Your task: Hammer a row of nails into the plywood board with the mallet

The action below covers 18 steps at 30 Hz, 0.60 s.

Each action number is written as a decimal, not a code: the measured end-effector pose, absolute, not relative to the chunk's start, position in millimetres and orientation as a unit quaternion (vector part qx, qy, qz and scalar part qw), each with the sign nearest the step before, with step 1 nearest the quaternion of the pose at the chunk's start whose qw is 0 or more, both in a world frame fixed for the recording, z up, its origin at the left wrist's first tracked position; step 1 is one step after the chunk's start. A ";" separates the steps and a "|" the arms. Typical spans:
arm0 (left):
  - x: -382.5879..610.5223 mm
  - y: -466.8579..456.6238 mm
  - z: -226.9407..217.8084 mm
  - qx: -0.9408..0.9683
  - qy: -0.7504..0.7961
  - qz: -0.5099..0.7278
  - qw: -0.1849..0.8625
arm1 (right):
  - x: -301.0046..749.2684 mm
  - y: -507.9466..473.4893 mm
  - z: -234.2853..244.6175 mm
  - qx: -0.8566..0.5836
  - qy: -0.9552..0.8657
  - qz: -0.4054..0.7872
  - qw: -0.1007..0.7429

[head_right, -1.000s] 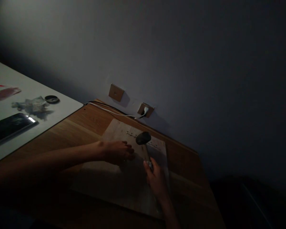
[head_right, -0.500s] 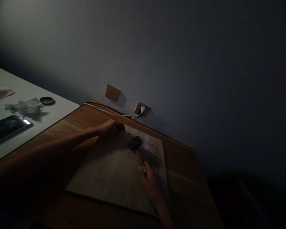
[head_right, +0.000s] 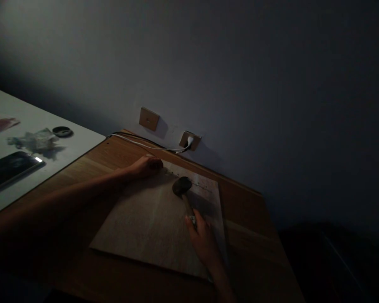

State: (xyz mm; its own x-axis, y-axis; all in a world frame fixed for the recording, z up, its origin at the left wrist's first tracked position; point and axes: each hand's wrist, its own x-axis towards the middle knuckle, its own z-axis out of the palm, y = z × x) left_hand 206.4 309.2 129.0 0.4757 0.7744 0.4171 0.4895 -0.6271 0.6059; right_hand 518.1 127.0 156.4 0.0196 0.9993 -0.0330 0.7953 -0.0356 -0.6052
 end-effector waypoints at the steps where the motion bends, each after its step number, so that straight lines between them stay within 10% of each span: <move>1: 206.4 308.9 128.6 0.836 0.374 0.347 0.201 | 518.0 127.0 157.8 -0.679 -0.660 0.239 0.215; 18: 208.4 300.8 131.5 0.779 0.421 0.376 0.273 | 448.0 185.9 215.9 -0.595 -0.713 0.251 0.273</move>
